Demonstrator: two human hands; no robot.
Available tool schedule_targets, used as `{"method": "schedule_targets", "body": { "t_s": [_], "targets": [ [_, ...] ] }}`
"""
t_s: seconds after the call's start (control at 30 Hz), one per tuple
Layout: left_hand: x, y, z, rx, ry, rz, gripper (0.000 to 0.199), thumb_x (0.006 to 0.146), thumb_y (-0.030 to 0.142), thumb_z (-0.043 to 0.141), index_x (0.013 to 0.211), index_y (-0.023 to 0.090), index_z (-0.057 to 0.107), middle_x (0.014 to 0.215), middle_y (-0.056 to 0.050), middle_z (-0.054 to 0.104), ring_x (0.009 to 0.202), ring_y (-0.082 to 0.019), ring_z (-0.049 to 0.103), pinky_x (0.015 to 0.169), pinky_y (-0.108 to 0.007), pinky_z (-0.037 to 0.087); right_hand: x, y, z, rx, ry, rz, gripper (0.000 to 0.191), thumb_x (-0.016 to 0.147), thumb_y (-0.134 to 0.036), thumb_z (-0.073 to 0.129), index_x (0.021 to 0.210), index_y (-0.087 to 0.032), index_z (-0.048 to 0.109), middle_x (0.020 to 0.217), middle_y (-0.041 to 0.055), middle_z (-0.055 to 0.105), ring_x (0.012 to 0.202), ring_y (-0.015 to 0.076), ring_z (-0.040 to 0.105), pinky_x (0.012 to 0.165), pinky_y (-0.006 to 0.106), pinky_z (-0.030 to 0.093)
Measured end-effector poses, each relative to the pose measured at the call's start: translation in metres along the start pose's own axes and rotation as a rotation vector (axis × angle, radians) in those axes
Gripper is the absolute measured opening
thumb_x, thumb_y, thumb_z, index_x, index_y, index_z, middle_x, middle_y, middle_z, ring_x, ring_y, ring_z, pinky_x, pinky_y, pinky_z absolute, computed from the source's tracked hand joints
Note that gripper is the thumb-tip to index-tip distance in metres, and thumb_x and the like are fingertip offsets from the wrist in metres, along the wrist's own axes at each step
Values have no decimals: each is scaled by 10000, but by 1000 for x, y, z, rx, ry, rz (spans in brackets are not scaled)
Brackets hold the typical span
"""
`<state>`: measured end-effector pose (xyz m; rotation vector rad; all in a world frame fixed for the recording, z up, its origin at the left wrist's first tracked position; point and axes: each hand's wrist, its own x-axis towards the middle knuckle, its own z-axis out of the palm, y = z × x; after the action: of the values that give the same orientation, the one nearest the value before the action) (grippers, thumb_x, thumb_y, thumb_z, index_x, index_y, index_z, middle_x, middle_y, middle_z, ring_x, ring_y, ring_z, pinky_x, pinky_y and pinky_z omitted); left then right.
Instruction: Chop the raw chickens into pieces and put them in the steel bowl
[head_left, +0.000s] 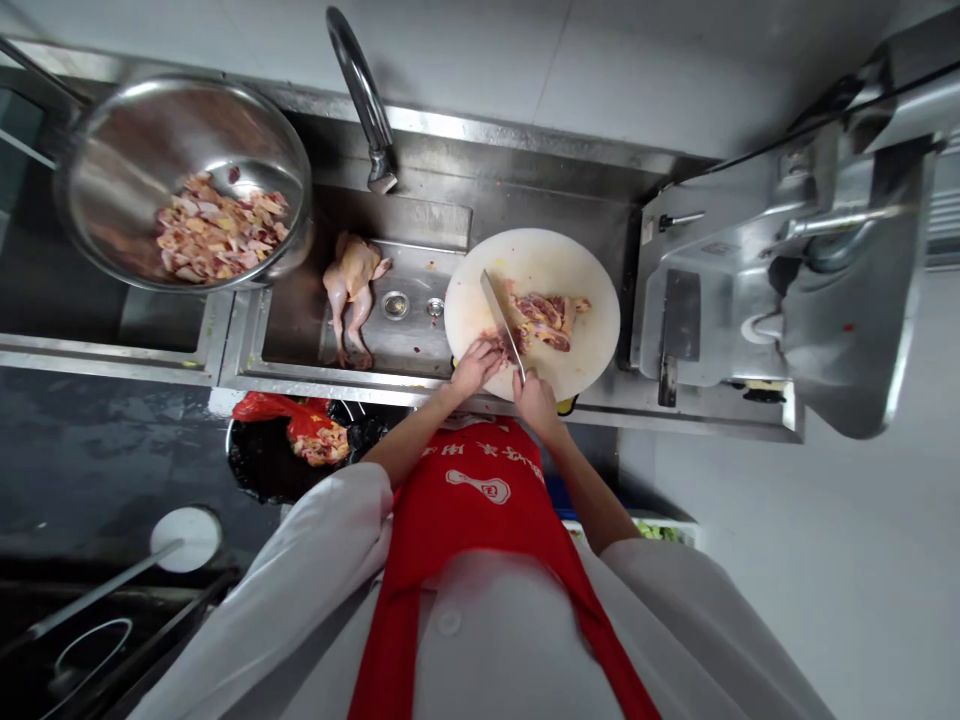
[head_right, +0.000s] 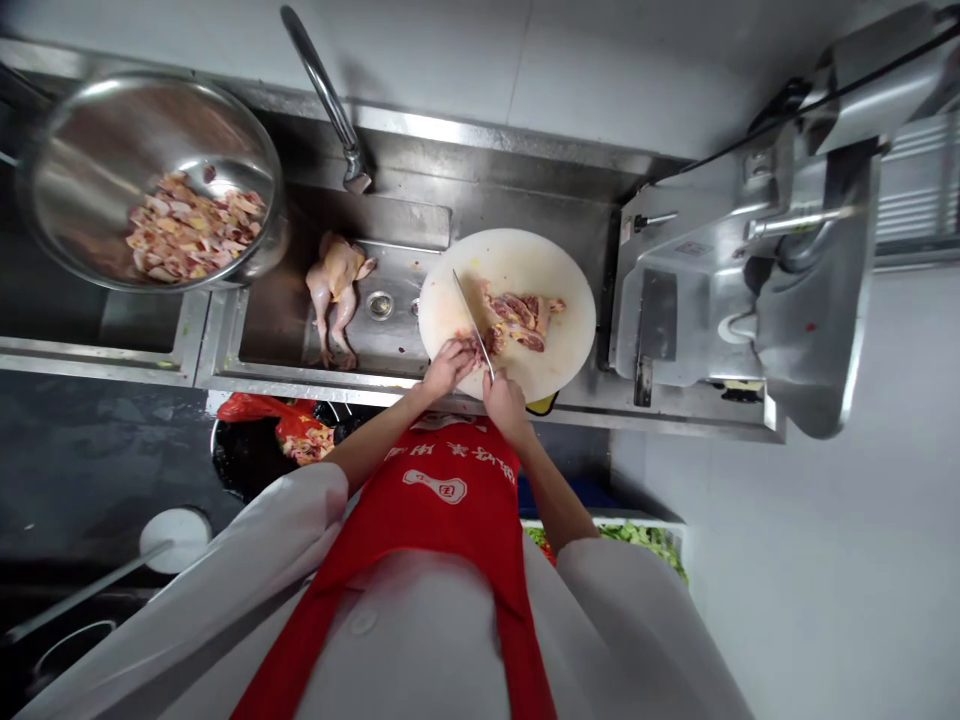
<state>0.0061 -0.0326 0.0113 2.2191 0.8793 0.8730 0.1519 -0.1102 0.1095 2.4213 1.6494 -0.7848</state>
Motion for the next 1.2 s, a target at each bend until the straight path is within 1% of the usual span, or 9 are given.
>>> {"method": "schedule_targets", "body": {
  "t_s": [0.2, 0.43, 0.57, 0.67, 0.73, 0.87, 0.93, 1.07, 1.2],
  "targets": [
    [4, 4, 10, 66, 81, -108, 329, 861, 330, 689, 1161, 208, 634, 1210, -117, 559, 1192, -265, 512, 1021, -452, 488, 19, 19, -1, 93, 43, -63, 415, 1035, -440, 351, 1096, -121, 609, 950, 175, 719, 893, 253, 679, 765, 289, 421],
    [7, -5, 14, 37, 83, -63, 162, 944, 206, 532, 1021, 212, 674, 1058, -75, 629, 1045, -211, 580, 933, -406, 523, 17, 45, -31, 305, 39, -81, 415, 1008, -472, 384, 901, -167, 644, 746, 89, 692, 726, 207, 648, 658, 263, 424],
    [-8, -1, -10, 35, 224, -120, 179, 920, 293, 615, 1069, 207, 661, 1083, -77, 648, 1061, -212, 591, 953, -405, 509, -9, 29, -72, 293, 353, -70, 434, 998, -512, 380, 986, -157, 629, 789, 115, 694, 756, 239, 653, 668, 290, 425],
    [-22, 3, -29, 88, 432, -267, 166, 930, 320, 602, 1032, 201, 657, 1028, -84, 649, 1029, -219, 596, 948, -421, 498, -27, 10, -78, 346, 565, -53, 480, 1019, -519, 319, 1102, -130, 587, 858, 143, 695, 802, 253, 666, 682, 303, 430],
    [-25, 5, -31, 110, 404, -277, 180, 922, 338, 613, 1032, 202, 658, 1044, -90, 649, 1057, -229, 588, 967, -434, 490, -29, 1, -61, 326, 499, -29, 465, 1031, -483, 307, 1106, -113, 578, 871, 160, 697, 814, 255, 672, 690, 305, 431],
    [-10, 1, -12, 79, 98, -105, 241, 907, 349, 635, 1106, 217, 667, 1190, -92, 633, 1202, -242, 541, 1052, -445, 458, -12, -1, -7, 140, 75, 37, 396, 1037, -397, 338, 1060, -104, 603, 874, 176, 708, 814, 255, 680, 713, 299, 425],
    [0, -2, 0, 58, 24, -49, 209, 943, 307, 576, 1103, 214, 672, 1182, -88, 638, 1198, -227, 544, 1053, -436, 460, 1, 5, 5, 102, 0, 36, 398, 1038, -402, 343, 1086, -107, 606, 925, 185, 713, 861, 258, 682, 739, 297, 426],
    [8, -4, -1, 20, 46, -60, 180, 961, 285, 540, 1030, 205, 686, 1073, -82, 670, 1084, -205, 592, 977, -399, 497, 10, 15, -20, 118, -7, -14, 395, 1030, -418, 372, 1062, -120, 630, 952, 182, 719, 904, 263, 680, 757, 294, 429],
    [-8, 1, -33, 38, 383, -286, 189, 969, 321, 523, 976, 197, 665, 1008, -85, 666, 1012, -203, 610, 943, -388, 499, -11, 7, -60, 170, 227, -53, 453, 1034, -461, 324, 1108, -120, 613, 930, 174, 713, 873, 271, 675, 751, 312, 431]
  ]
}}
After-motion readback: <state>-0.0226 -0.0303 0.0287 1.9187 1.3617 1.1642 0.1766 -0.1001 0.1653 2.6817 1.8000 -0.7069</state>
